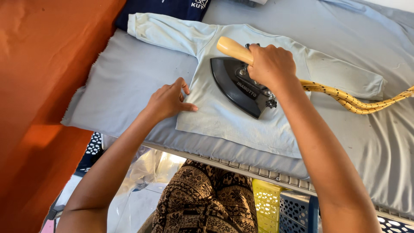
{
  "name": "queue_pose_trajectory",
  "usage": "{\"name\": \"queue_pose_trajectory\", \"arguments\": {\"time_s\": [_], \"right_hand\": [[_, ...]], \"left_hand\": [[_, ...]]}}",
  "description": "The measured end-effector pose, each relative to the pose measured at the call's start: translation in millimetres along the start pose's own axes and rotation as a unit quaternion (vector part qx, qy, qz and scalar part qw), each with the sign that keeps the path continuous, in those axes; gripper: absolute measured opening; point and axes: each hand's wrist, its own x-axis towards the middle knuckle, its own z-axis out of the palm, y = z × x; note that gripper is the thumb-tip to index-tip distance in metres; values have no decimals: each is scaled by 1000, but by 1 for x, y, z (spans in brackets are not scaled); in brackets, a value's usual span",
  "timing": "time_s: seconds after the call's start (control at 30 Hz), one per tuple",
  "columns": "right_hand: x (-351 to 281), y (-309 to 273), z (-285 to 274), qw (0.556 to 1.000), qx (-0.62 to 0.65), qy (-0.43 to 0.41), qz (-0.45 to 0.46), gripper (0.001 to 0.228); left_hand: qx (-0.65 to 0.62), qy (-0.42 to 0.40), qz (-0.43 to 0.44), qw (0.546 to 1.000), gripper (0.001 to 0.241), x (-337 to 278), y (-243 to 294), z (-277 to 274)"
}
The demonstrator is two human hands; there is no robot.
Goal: The person irons a pair of light gray shorts on a padded ironing board, smoothing the fabric and pressing the waistband area. After finishing the shorts, the person retrieves a light-colored long-sleeved shirt from a blue laundry basket and begins ironing the sleeves and body of the shirt.
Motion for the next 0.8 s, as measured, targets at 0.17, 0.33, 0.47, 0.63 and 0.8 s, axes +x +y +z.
{"name": "queue_pose_trajectory", "arguments": {"time_s": [0.17,0.33,0.47,0.63,0.8], "right_hand": [[-17,-4,-28,985,77,-121,-96,36],[-41,-24,-46,971,72,-201,-104,38],[-48,-36,-51,968,54,-221,-110,40],[-58,-42,-49,959,45,-204,-189,32],[-67,-55,-42,977,12,-116,-178,41]], "left_hand": [[-46,-33,0,998,68,-3,-9,-13],[-51,-55,27,997,63,-15,-10,-17],[-77,-89,-8,993,53,-20,-10,-25],[-88,-116,-26,989,49,-28,-11,-38],[-97,-115,-23,988,46,-33,-15,-44]]}}
